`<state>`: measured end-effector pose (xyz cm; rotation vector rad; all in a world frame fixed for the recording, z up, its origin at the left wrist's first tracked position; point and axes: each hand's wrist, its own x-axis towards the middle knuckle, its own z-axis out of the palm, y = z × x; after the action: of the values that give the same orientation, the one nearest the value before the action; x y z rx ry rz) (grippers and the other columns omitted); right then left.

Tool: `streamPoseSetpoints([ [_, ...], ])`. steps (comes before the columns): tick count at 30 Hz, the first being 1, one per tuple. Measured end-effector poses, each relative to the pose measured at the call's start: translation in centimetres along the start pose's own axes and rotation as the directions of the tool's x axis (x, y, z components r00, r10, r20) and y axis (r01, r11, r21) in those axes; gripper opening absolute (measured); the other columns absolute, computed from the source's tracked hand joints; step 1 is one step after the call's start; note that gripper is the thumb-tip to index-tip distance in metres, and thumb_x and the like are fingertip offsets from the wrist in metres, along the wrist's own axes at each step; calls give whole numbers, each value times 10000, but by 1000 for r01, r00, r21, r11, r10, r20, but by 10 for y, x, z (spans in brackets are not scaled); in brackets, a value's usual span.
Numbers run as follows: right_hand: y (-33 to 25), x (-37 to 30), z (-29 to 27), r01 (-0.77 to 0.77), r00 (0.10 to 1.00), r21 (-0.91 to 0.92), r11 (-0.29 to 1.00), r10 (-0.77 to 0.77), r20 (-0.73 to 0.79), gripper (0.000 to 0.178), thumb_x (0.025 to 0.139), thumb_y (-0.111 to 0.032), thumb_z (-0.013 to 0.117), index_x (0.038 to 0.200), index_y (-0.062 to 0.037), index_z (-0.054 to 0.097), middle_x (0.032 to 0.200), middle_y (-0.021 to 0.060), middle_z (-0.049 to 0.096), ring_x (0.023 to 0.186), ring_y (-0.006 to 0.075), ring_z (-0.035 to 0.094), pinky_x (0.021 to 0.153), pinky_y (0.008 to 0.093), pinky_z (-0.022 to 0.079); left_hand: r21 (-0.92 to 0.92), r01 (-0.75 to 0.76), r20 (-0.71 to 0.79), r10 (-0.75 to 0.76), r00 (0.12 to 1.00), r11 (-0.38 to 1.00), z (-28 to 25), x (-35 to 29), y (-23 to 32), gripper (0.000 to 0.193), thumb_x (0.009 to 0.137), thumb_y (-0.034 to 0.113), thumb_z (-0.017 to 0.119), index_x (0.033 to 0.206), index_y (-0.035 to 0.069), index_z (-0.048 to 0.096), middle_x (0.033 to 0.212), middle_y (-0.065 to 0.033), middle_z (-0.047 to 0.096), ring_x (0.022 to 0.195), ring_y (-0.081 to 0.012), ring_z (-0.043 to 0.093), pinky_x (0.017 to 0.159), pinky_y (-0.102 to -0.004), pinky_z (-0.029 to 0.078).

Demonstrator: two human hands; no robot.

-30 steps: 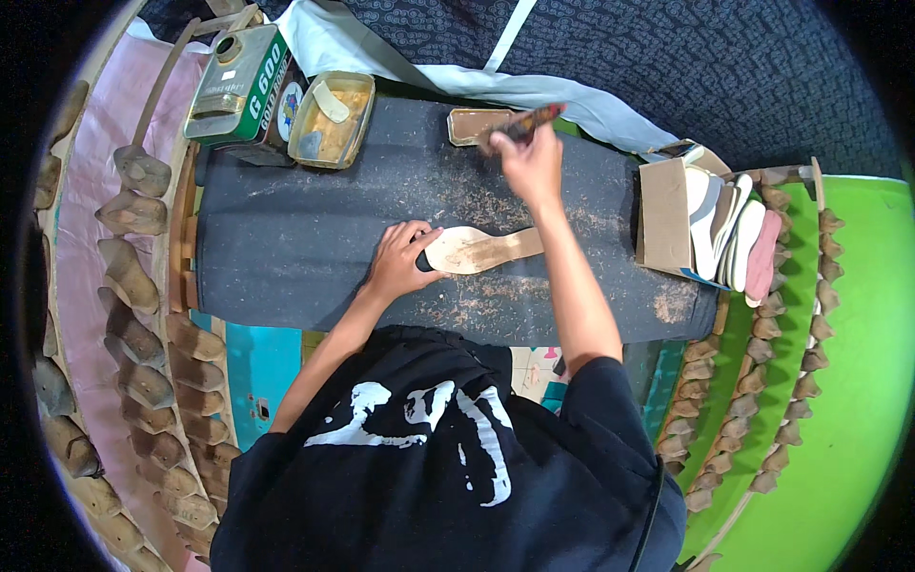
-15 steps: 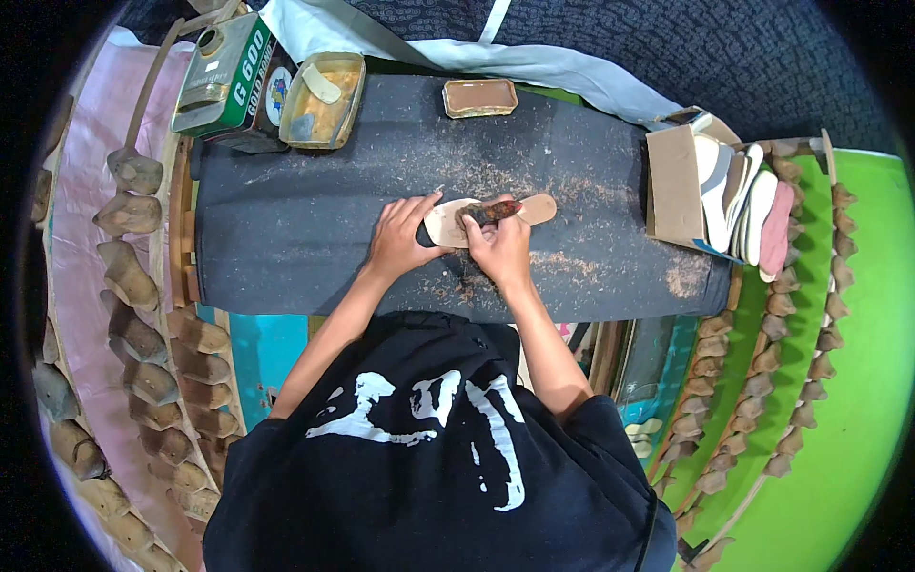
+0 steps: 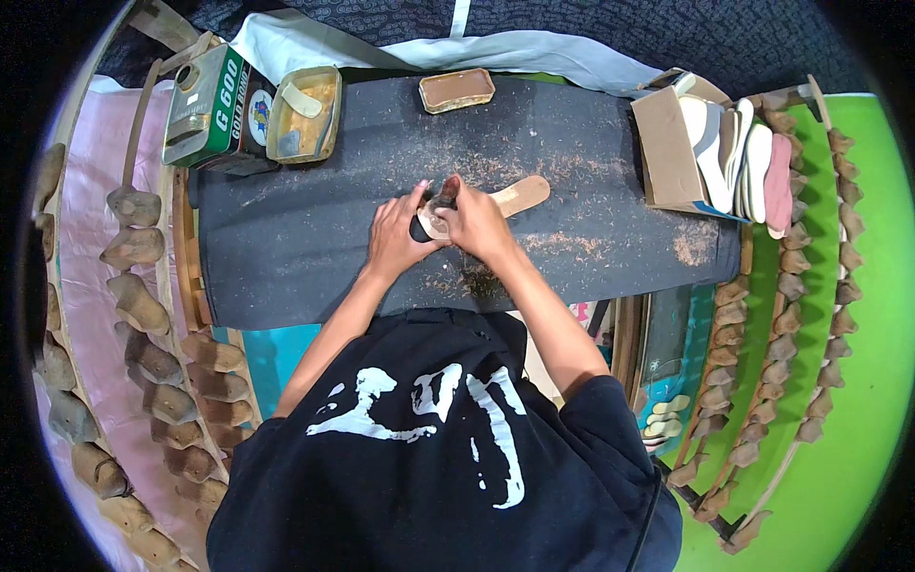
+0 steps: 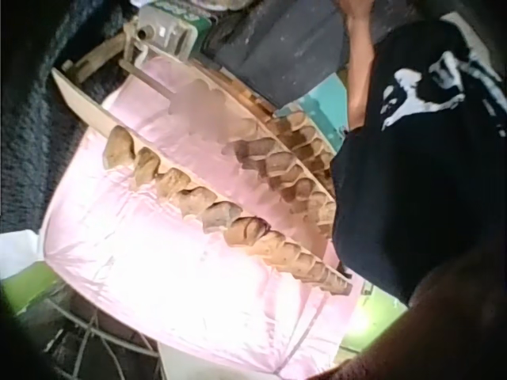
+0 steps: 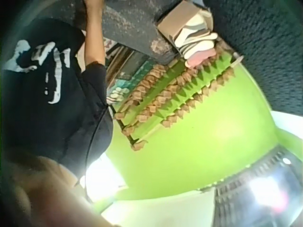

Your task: The person retrieves shoe insoles from a basket and a box, places them onto a workbench, and applies glue across the surface of the insoles using a brush.

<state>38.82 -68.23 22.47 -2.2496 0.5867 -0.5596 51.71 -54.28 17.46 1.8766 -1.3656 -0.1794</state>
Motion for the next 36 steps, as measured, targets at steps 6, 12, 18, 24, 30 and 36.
streamPoseSetpoints([
  [6,4,8,-37,-150,987,-62,987,154,51,208,890,-49,734,1069,-14,634,959,208,751,939,391,745,810,464,575,15,-5,47,5,999,1000,-1,2,1,1140,618,441,969,1594,160,451,1127,-81,687,1057,-295,633,965,-442,456],
  [12,14,-5,-48,-168,985,-68,983,164,-58,195,904,-80,739,1027,-4,608,916,200,750,887,383,755,782,453,586,-1,-3,82,3,997,1000,-5,-3,0,1161,610,424,976,1603,144,446,1147,-93,660,1093,-306,621,993,-448,450],
  [18,21,-33,-37,-393,803,-110,913,282,-525,147,893,-56,724,968,-5,608,888,202,730,792,379,741,696,460,577,5,-132,44,132,990,991,-4,1,-5,1136,624,403,979,1586,101,455,1084,-74,661,1021,-285,638,1000,-454,459],
  [24,-32,-15,42,-52,979,-39,998,44,-198,219,838,-78,706,1002,-4,581,867,253,658,846,471,671,755,540,536,-25,-109,-53,108,993,994,11,-5,-22,1121,631,376,966,1594,108,458,1038,-98,630,1043,-310,619,989,-456,459],
  [30,18,-4,-26,-571,787,-119,812,500,-362,512,883,-171,742,1290,87,569,1019,312,717,895,489,715,827,544,581,10,-68,50,67,996,998,0,-2,-8,1212,598,387,990,1617,91,404,1025,-56,662,1009,-280,630,962,-444,464],
  [36,-11,-7,31,-369,916,-54,928,353,-191,652,837,-161,758,1358,147,515,959,370,700,926,516,719,864,542,571,58,-108,39,105,994,992,5,-3,-12,1185,623,397,978,1617,101,406,1023,-58,648,1007,-280,634,965,-442,469],
])
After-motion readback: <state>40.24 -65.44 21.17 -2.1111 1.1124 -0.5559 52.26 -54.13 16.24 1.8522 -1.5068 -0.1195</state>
